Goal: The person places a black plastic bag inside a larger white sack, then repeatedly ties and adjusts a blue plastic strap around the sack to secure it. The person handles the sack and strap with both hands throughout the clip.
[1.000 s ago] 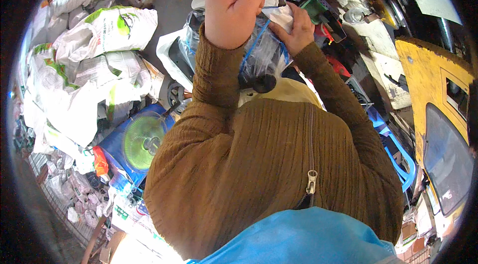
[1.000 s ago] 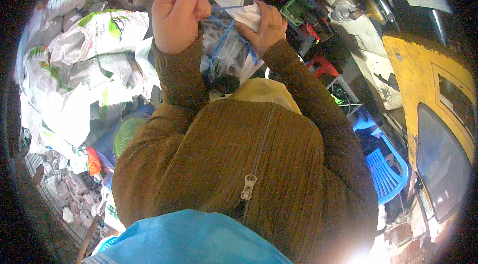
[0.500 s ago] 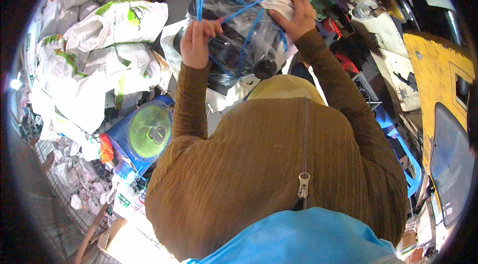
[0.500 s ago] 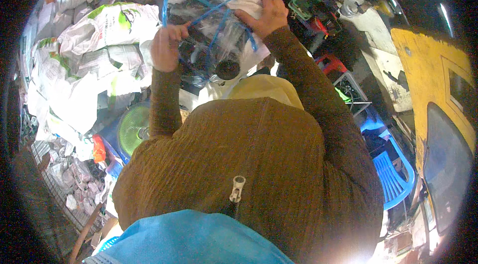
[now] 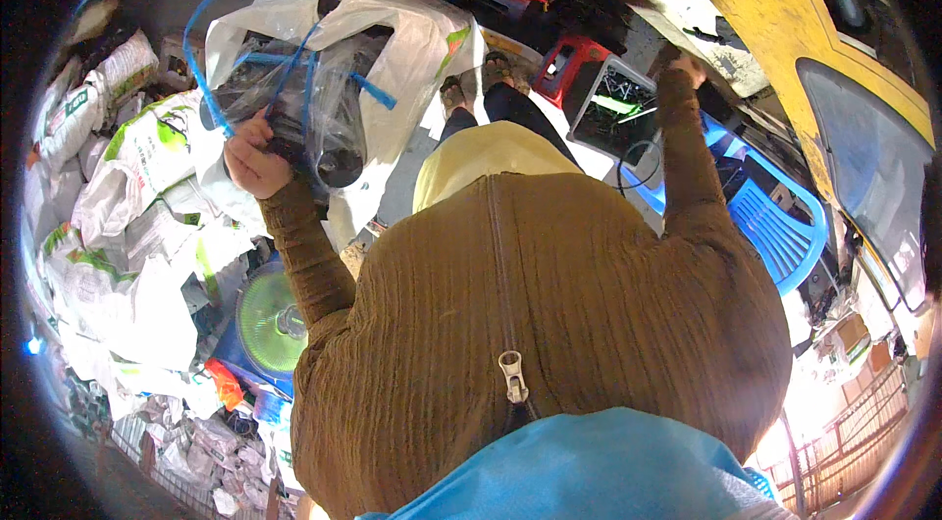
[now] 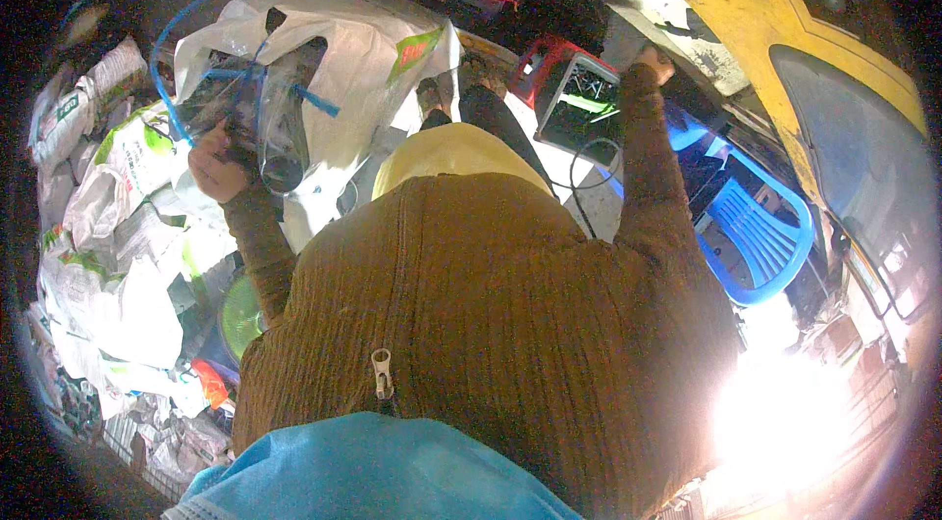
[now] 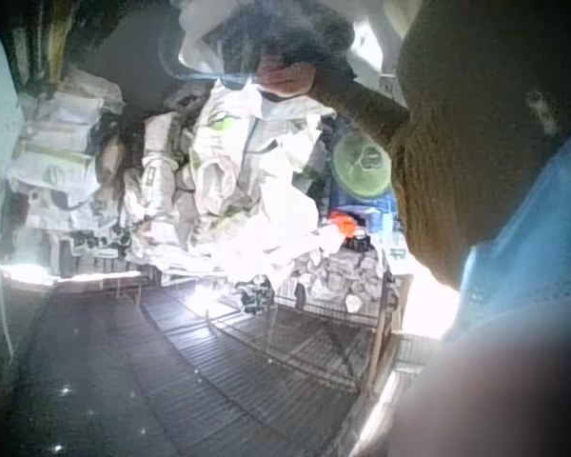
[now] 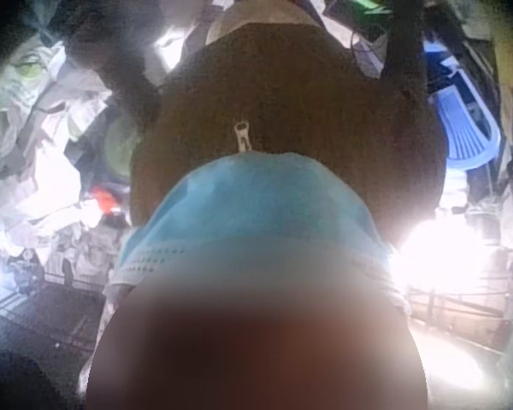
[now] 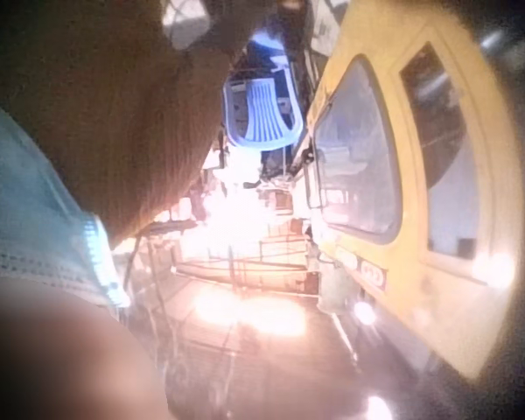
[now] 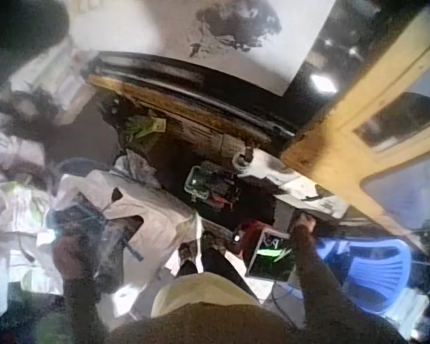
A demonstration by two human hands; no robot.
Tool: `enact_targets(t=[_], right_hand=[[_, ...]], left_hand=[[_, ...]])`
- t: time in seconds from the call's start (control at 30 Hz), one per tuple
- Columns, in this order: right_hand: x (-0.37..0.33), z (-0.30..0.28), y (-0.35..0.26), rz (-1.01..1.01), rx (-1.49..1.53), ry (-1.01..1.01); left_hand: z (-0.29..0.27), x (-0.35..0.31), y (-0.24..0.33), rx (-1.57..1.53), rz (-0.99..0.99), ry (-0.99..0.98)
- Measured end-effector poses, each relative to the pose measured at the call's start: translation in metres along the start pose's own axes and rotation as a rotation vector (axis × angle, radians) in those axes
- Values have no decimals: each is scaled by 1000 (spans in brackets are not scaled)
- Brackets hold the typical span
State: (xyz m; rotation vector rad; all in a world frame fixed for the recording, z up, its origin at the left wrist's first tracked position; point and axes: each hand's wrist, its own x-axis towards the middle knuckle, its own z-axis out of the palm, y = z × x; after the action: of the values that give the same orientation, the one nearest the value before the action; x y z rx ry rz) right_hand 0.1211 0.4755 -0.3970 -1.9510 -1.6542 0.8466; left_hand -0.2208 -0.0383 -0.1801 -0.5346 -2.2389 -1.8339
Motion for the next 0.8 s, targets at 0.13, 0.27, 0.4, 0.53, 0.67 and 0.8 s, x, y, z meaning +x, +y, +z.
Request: enact_targets(t=[0.13,0.27,0.4,0.53,0.67,0.8], right_hand=[[88,-16,61,258,111,3],[104,0,52,402,399,-165],[73,16,35,448,588,-210],[-6,18,-16,446,600,-553],[-116,-20,-139,26,642,-830],[-249,-51,-262,-426,591,-1162]], left_hand=[[-6,3,-5,61,-121,-2],[-17,1,4,675,8,-109],[-7,2,8,-69,121,-54],[-33,5,16,-619,-61,110],[-125,-16,43,-852,-331,244],[-184,-37,45,-491,-836,52]])
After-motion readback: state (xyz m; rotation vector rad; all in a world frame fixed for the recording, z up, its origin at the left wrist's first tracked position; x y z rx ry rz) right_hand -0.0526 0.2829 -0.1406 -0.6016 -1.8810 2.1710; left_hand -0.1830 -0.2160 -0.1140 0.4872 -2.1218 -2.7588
